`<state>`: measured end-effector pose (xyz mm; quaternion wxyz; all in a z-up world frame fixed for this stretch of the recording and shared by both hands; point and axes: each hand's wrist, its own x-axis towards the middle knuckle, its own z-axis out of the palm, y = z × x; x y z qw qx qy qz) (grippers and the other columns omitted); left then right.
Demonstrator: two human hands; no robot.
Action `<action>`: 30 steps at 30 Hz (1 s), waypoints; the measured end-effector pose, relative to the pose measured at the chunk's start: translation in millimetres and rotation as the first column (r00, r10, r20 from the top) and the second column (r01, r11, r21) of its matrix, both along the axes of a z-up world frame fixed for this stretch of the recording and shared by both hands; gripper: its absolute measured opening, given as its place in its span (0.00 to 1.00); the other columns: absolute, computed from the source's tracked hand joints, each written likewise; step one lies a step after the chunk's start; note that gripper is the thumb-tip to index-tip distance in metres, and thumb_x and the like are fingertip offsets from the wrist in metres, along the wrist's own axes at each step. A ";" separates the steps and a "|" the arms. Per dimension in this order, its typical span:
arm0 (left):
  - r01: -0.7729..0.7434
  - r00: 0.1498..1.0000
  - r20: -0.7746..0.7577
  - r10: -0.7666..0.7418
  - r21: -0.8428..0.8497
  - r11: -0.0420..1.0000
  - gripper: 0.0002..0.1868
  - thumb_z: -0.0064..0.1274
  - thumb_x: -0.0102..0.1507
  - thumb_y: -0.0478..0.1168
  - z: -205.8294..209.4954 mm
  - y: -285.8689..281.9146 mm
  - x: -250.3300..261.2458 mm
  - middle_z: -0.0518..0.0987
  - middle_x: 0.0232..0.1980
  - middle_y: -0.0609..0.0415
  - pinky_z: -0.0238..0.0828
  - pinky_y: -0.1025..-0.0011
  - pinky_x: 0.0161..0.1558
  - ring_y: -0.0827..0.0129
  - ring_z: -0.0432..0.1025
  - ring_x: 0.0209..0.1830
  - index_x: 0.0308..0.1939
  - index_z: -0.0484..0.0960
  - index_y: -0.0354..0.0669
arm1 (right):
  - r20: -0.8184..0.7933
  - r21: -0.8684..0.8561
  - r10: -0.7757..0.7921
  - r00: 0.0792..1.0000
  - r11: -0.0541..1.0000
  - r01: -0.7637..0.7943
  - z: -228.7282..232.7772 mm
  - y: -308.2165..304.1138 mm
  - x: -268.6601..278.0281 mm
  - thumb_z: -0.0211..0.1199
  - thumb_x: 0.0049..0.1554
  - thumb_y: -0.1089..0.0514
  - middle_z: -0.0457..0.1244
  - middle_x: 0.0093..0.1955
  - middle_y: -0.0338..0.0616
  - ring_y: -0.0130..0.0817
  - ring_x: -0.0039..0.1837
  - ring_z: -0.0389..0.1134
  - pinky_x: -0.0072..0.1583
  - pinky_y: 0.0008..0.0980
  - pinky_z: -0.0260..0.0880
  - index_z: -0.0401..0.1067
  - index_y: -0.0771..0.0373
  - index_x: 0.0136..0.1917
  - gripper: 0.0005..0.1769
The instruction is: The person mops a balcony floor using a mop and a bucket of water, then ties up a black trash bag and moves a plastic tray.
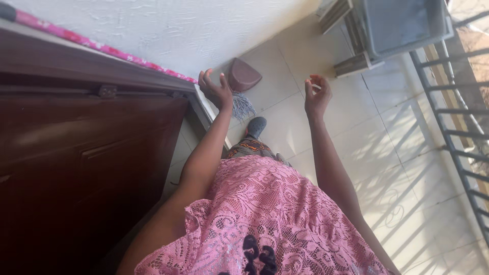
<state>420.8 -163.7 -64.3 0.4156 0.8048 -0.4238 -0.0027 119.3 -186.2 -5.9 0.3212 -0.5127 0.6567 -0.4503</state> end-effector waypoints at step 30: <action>-0.150 0.939 -0.294 0.175 0.106 0.983 0.22 0.47 0.72 0.48 -181.5 106.7 8.5 0.62 0.79 0.41 0.50 0.50 0.77 0.41 0.54 0.80 0.67 0.73 0.44 | -0.178 0.060 0.776 0.605 0.622 -0.781 -238.3 -6.0 186.1 0.67 0.58 0.65 0.65 0.48 0.49 0.40 0.50 0.71 0.47 0.36 0.73 0.72 0.64 0.52 0.09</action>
